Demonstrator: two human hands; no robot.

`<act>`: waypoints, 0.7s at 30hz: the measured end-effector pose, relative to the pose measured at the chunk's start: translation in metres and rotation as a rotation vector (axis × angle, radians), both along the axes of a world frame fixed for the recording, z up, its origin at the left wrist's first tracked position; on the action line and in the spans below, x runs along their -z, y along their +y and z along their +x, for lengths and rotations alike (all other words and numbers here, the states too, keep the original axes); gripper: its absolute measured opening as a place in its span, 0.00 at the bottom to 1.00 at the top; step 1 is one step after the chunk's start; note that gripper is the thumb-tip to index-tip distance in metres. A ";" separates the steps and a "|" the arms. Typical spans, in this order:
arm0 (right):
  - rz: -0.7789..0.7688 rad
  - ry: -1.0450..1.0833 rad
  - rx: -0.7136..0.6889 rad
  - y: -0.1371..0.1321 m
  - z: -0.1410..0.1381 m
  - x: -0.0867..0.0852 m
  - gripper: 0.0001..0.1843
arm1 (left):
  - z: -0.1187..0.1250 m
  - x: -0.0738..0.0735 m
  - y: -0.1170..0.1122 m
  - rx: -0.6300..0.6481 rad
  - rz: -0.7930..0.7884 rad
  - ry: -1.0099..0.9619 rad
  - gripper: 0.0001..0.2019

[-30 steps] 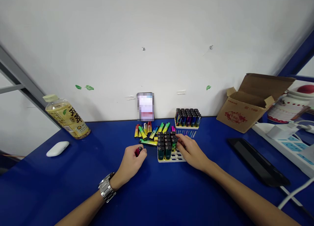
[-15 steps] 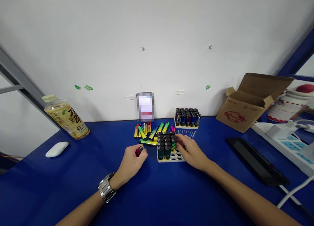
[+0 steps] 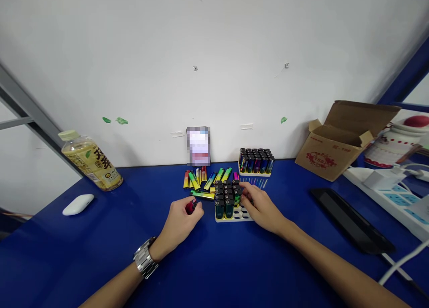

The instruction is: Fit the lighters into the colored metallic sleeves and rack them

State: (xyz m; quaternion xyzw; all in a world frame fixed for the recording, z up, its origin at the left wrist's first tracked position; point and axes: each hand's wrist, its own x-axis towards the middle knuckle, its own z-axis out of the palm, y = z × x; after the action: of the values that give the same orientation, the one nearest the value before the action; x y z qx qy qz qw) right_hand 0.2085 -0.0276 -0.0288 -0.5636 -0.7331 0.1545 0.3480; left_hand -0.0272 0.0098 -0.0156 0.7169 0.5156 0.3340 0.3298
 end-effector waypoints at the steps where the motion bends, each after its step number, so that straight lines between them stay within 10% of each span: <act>1: 0.022 0.032 0.011 -0.001 0.000 0.000 0.17 | 0.000 0.000 -0.001 -0.002 0.015 0.010 0.17; 6: 0.410 0.140 0.055 -0.011 -0.011 -0.011 0.13 | 0.001 -0.001 -0.015 0.033 0.213 0.072 0.16; 11: 0.736 0.022 -0.216 -0.031 -0.037 -0.027 0.15 | 0.007 0.009 -0.043 0.220 0.373 -0.012 0.09; 21: 0.638 0.167 -0.263 -0.039 -0.034 -0.035 0.12 | 0.003 -0.002 -0.032 0.505 0.753 -0.087 0.23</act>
State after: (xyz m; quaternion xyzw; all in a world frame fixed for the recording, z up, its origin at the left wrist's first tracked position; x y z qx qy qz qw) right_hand 0.1747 -0.0668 0.0061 -0.3127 -0.7799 0.0069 0.5421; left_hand -0.0243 -0.0218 -0.0135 0.8755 0.1530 0.4370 0.1385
